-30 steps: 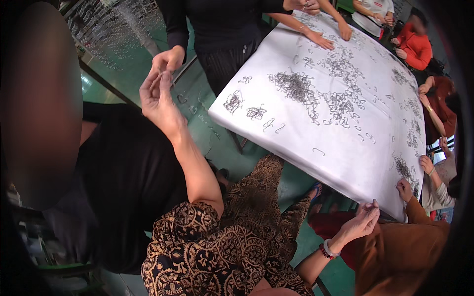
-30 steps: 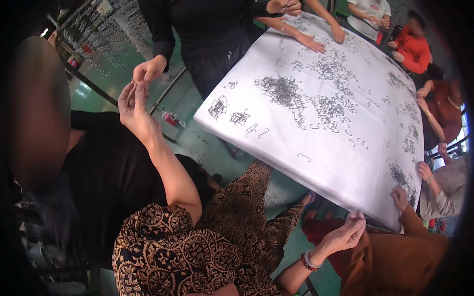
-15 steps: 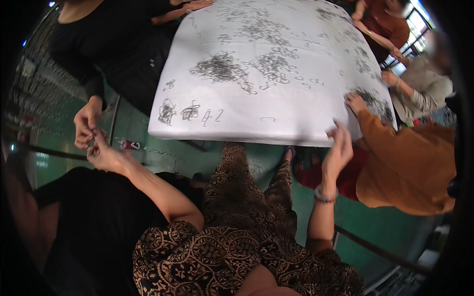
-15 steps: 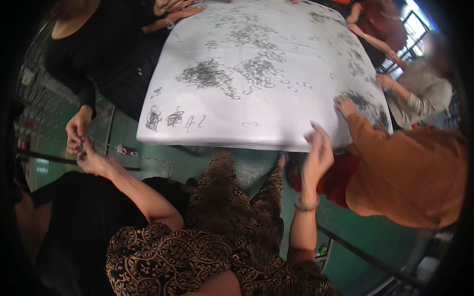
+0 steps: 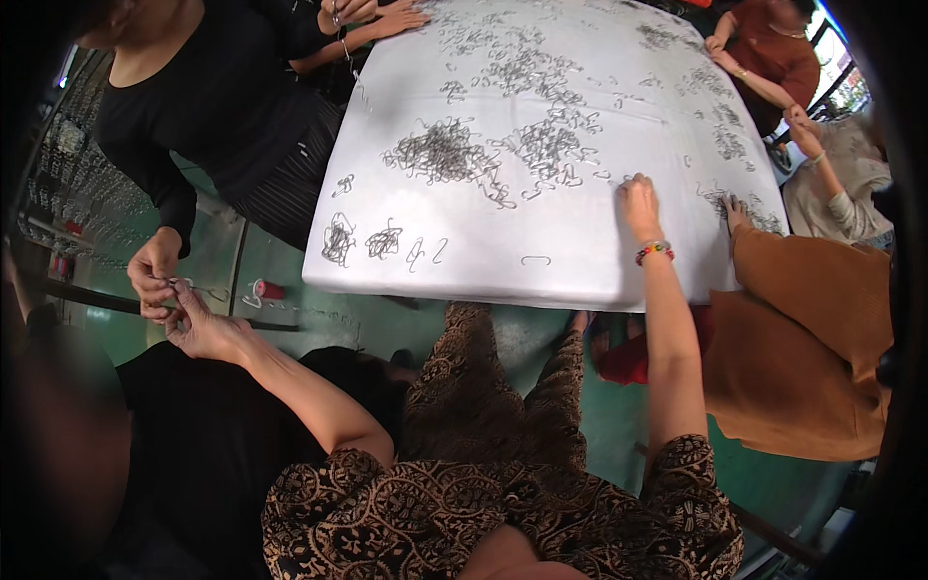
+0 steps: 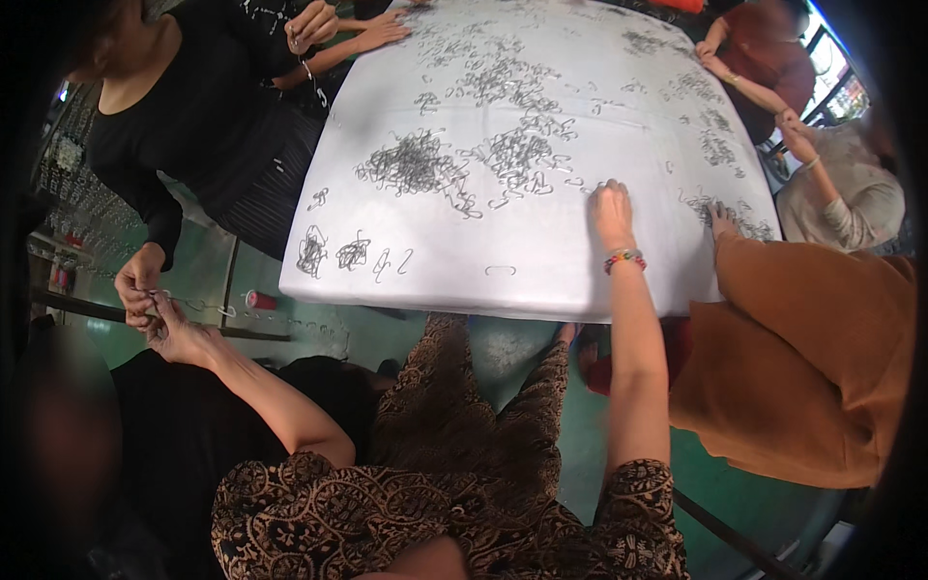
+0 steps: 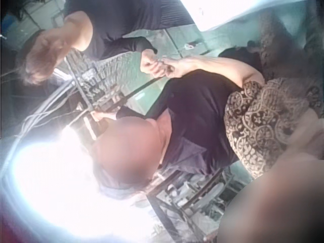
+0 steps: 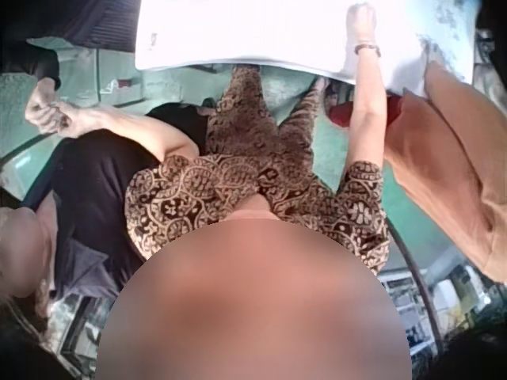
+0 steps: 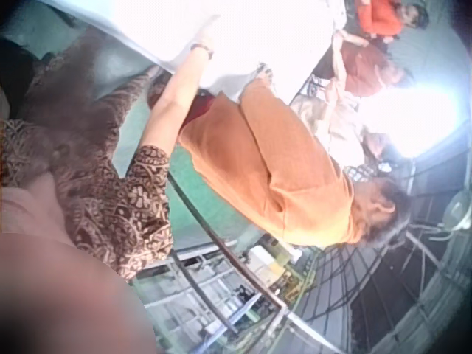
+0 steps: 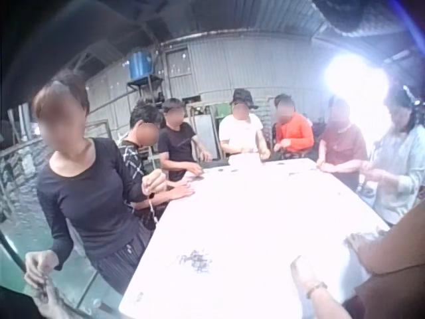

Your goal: The person repeatedly picks up paperclips from a white table and links them together by hand, forming a growing chain. Other people around the table perform the same action simultaneously.

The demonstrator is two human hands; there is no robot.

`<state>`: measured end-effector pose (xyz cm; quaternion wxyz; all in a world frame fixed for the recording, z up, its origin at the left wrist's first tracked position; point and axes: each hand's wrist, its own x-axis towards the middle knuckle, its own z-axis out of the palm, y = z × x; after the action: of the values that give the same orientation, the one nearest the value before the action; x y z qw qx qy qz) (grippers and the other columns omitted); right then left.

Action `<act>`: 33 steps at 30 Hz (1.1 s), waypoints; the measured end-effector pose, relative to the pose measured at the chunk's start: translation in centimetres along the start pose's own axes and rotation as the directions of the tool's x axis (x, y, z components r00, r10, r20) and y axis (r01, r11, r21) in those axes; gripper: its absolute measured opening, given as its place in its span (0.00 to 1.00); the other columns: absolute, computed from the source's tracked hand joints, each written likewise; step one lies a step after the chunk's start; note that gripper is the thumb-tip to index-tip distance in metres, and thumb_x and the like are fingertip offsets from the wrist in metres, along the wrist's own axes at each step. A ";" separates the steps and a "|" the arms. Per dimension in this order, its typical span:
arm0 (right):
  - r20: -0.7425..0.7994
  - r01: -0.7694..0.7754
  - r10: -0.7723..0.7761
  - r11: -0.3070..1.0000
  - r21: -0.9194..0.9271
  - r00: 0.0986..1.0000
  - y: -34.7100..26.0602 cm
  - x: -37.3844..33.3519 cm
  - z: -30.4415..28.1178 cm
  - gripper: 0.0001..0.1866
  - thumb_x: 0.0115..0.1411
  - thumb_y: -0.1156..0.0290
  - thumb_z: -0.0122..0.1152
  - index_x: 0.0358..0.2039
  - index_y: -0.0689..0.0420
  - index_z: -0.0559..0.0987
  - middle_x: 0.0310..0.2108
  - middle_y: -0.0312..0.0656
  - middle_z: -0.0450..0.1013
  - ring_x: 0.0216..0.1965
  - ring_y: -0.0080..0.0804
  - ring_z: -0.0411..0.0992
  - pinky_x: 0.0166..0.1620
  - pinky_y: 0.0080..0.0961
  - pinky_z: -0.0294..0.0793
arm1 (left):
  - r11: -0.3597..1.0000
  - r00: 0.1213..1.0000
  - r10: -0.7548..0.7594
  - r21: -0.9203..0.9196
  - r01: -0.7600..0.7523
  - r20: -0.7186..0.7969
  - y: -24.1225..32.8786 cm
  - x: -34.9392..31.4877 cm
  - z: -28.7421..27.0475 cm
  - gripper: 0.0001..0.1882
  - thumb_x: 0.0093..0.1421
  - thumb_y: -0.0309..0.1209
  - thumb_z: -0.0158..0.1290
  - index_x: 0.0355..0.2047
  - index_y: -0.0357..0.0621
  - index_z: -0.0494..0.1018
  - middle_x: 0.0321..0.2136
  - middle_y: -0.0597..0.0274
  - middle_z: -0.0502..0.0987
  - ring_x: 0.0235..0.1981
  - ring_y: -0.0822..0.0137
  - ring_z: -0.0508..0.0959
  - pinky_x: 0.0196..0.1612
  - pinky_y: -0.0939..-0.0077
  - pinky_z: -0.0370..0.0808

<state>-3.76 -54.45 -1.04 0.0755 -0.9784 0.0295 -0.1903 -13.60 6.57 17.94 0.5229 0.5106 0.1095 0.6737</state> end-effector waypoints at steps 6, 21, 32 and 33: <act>-0.072 -0.014 0.006 0.994 -0.107 0.997 -1.3 -0.1 -1.9 0.08 0.57 0.71 0.55 0.29 0.63 0.79 0.35 0.51 0.74 0.40 0.48 0.73 0.42 0.44 0.72 | 0.925 0.969 0.241 0.291 -0.244 0.047 5.7 -6.8 3.2 0.16 0.57 0.21 0.60 0.43 0.32 0.67 0.42 0.55 0.72 0.39 0.66 0.75 0.45 0.76 0.75; 0.327 -0.566 0.550 0.345 0.749 0.769 -10.8 -23.3 -11.9 0.07 0.60 0.75 0.59 0.36 0.65 0.81 0.26 0.31 0.74 0.28 0.15 0.68 0.33 0.15 0.68 | 0.864 -0.343 0.065 -0.225 -0.450 0.937 -7.3 -30.6 14.7 0.07 0.56 0.28 0.55 0.33 0.42 0.81 0.32 0.54 0.78 0.39 0.53 0.77 0.42 0.62 0.76; 0.125 -0.325 0.554 0.280 0.903 0.823 -11.0 -25.5 -17.9 0.13 0.60 0.81 0.59 0.46 0.66 0.74 0.33 0.41 0.78 0.32 0.21 0.74 0.35 0.17 0.74 | 0.954 -0.150 -0.298 0.290 -0.075 0.943 -4.8 -17.7 17.1 0.09 0.58 0.34 0.58 0.31 0.40 0.81 0.18 0.62 0.77 0.20 0.74 0.74 0.27 0.75 0.73; 0.112 -0.305 0.561 0.264 0.915 0.820 -11.1 -25.5 -18.1 0.08 0.60 0.82 0.60 0.42 0.66 0.77 0.33 0.42 0.78 0.32 0.22 0.74 0.34 0.17 0.74 | 0.949 -0.129 -0.311 0.301 -0.093 0.942 -4.5 -15.5 16.9 0.09 0.57 0.34 0.59 0.31 0.40 0.81 0.18 0.63 0.78 0.19 0.74 0.73 0.26 0.77 0.72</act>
<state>-33.85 -43.79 7.87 0.6372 -0.6976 0.1987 -0.2603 1.59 -10.74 13.68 0.4071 0.8944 -0.1854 -0.0051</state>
